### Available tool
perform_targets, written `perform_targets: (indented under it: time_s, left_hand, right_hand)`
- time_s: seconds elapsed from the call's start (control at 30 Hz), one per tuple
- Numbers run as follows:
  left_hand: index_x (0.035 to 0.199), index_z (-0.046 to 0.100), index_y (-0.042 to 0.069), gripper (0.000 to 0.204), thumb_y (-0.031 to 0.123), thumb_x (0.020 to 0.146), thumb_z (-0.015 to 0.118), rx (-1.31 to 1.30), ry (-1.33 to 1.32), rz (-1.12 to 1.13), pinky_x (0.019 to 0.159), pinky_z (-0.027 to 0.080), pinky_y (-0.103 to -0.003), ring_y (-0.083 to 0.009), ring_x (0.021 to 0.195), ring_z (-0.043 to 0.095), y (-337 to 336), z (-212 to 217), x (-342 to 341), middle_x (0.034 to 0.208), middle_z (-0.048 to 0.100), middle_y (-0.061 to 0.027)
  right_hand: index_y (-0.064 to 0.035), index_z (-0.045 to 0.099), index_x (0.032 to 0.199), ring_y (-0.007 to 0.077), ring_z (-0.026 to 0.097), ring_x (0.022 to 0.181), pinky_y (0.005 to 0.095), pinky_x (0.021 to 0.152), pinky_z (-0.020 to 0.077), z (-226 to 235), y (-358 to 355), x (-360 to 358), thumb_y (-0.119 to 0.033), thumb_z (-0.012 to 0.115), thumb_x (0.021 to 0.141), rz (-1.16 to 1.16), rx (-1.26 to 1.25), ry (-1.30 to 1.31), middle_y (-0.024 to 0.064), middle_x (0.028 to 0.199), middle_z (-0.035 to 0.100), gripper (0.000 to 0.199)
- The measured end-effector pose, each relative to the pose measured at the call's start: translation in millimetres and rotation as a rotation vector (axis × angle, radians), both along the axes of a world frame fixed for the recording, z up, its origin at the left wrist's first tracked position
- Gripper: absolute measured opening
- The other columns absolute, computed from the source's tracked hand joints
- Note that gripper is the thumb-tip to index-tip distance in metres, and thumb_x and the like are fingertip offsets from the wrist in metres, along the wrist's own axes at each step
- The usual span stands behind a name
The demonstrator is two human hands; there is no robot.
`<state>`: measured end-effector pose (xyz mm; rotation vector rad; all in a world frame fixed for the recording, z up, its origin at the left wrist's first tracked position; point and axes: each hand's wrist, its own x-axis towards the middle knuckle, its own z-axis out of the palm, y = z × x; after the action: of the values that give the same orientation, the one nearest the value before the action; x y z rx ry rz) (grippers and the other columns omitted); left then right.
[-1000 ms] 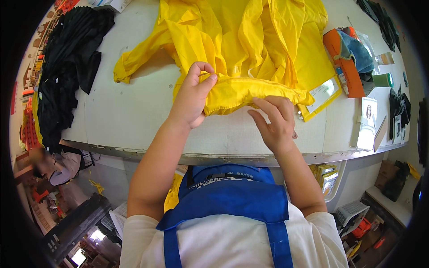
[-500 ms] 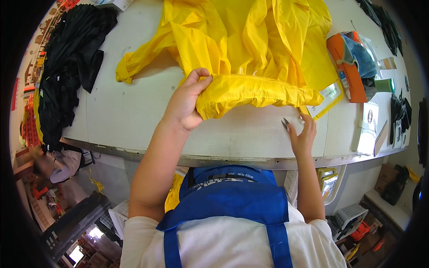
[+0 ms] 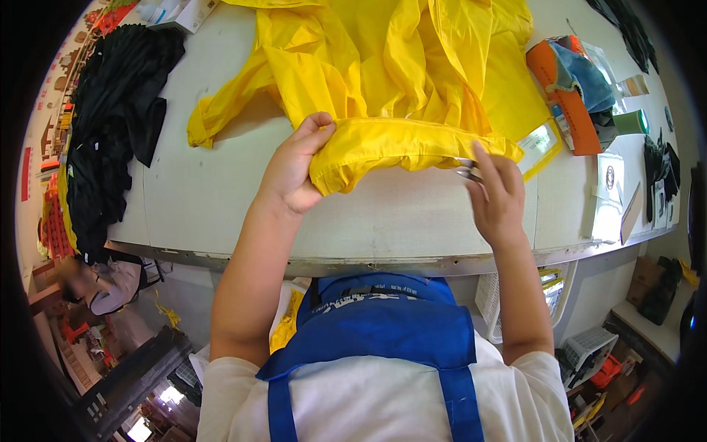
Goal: The person spreads a yellow fabric on a table, folds it, and uses scissors to cut along the folded edge. The person repeats this process with another piece of yellow fabric.
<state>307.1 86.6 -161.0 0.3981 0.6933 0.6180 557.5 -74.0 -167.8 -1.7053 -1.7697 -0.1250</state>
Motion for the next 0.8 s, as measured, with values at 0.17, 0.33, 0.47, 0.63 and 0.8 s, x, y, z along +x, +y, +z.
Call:
perform_targets:
  time_s: [0.17,0.33,0.47,0.63,0.8]
  left_hand:
    - [0.106,0.047,0.011,0.01,0.011,0.096,0.051,-0.005,0.018,0.019,0.081,0.054,-0.035,-0.0207,0.095,0.062,-3.9,5.2,2.1,0.104,0.059,-0.0077]
    - [0.105,0.048,0.011,0.01,0.011,0.096,0.051,-0.007,0.027,0.028,0.08,0.055,-0.035,-0.0207,0.094,0.063,-5.0,4.5,0.3,0.104,0.059,-0.0081]
    - [0.106,0.048,0.011,0.01,0.011,0.096,0.051,-0.008,0.045,0.021,0.079,0.055,-0.035,-0.0203,0.094,0.063,-6.4,5.1,-0.8,0.104,0.059,-0.0077]
    - [0.108,0.049,0.01,0.011,0.01,0.097,0.049,-0.012,0.003,-0.015,0.083,0.054,-0.034,-0.0207,0.098,0.063,-4.1,3.9,-2.9,0.106,0.059,-0.0083]
    - [0.109,0.048,0.01,0.011,0.009,0.098,0.048,-0.017,-0.019,-0.033,0.084,0.054,-0.034,-0.0211,0.099,0.063,-3.0,-0.7,-4.0,0.108,0.059,-0.0088]
  right_hand:
    - [-0.0117,0.065,0.119,0.0174,0.054,0.076,0.0313,0.067,0.0405,12.7,35.5,-6.5,-0.014,0.078,0.067,0.207,0.099,-0.107,-0.0004,0.089,0.055,0.054]
    - [-0.0126,0.066,0.117,0.0173,0.054,0.075,0.0316,0.066,0.0399,17.0,41.3,-10.5,-0.014,0.077,0.066,0.315,0.075,-0.052,-0.0005,0.088,0.055,0.052]
    - [-0.0135,0.066,0.117,0.0171,0.054,0.075,0.0317,0.066,0.0401,17.6,44.3,-10.2,-0.015,0.076,0.068,0.331,0.053,-0.06,-0.0007,0.088,0.055,0.051]
    - [-0.0142,0.067,0.116,0.0167,0.053,0.075,0.0309,0.065,0.0395,16.3,48.7,-10.0,-0.016,0.075,0.069,0.372,0.068,-0.041,-0.0012,0.086,0.055,0.047]
    - [-0.013,0.068,0.114,0.0183,0.055,0.077,0.0315,0.066,0.0411,16.0,47.8,-7.1,-0.012,0.074,0.07,0.393,0.033,-0.042,0.0004,0.087,0.057,0.044]
